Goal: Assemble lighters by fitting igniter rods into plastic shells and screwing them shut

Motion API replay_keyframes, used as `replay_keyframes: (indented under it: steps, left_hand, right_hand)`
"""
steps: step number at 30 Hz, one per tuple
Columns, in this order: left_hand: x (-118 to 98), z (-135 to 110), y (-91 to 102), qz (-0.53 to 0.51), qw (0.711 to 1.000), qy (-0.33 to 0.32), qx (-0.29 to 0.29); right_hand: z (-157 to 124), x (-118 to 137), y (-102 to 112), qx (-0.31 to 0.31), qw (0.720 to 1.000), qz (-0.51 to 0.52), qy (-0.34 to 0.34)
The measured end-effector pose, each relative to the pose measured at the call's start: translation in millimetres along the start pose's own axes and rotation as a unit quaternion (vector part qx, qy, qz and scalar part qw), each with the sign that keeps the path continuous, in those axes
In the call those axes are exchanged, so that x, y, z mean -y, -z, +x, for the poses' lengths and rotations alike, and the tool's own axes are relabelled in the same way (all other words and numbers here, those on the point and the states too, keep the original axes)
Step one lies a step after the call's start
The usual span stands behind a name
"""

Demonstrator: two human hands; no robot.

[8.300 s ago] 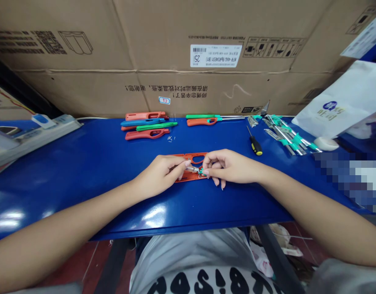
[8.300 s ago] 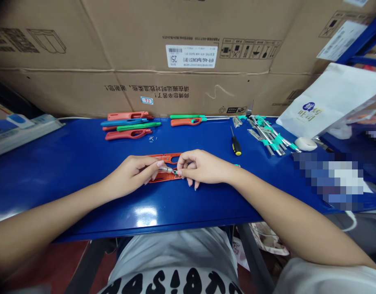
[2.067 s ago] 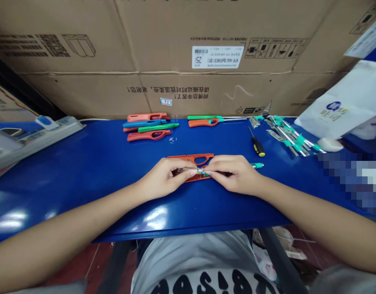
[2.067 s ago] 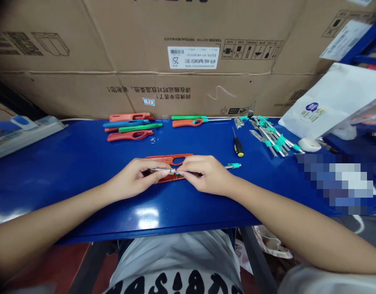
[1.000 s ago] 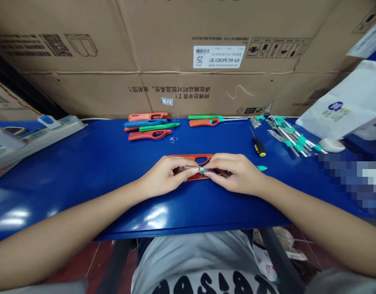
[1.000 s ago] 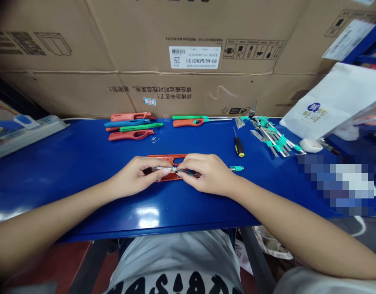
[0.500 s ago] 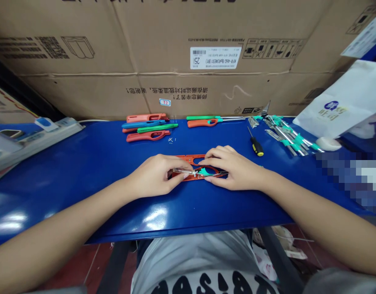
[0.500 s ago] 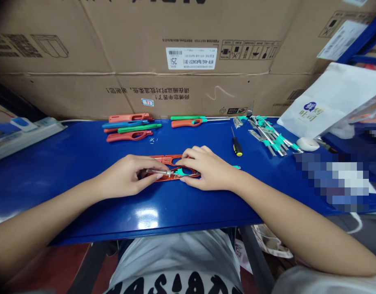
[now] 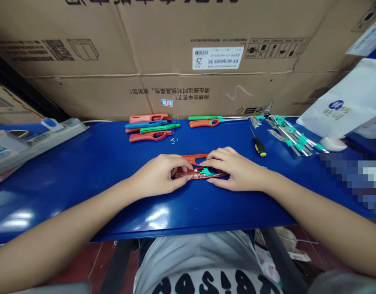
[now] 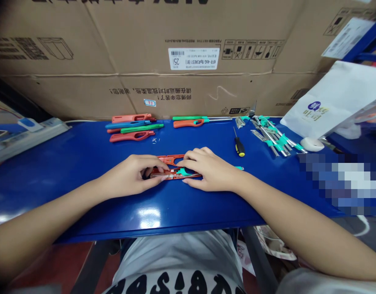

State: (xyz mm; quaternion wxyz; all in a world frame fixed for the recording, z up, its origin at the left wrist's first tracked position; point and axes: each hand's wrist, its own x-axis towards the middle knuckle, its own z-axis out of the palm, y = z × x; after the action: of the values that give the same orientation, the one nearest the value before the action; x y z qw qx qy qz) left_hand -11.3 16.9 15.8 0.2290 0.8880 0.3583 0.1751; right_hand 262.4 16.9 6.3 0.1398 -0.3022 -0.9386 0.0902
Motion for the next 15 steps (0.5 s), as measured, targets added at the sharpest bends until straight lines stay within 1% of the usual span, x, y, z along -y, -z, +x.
replay_keyframes:
  steps: [7,12,15]
  left_hand:
    - [-0.4,3.0,1.1,-0.031,1.0,-0.001,-0.005]
    - [1.7,3.0,-0.4,-0.058,0.998,0.027,-0.006]
    - [1.8,3.1,-0.1,-0.055,0.998,0.038,-0.007]
  right_hand:
    - [0.6,1.3,0.4,0.005,1.0,0.01,-0.019]
    - [0.5,1.1,-1.3,0.005,1.0,0.008,-0.018]
    - [0.4,1.2,-1.8,0.003,1.0,0.007,-0.016]
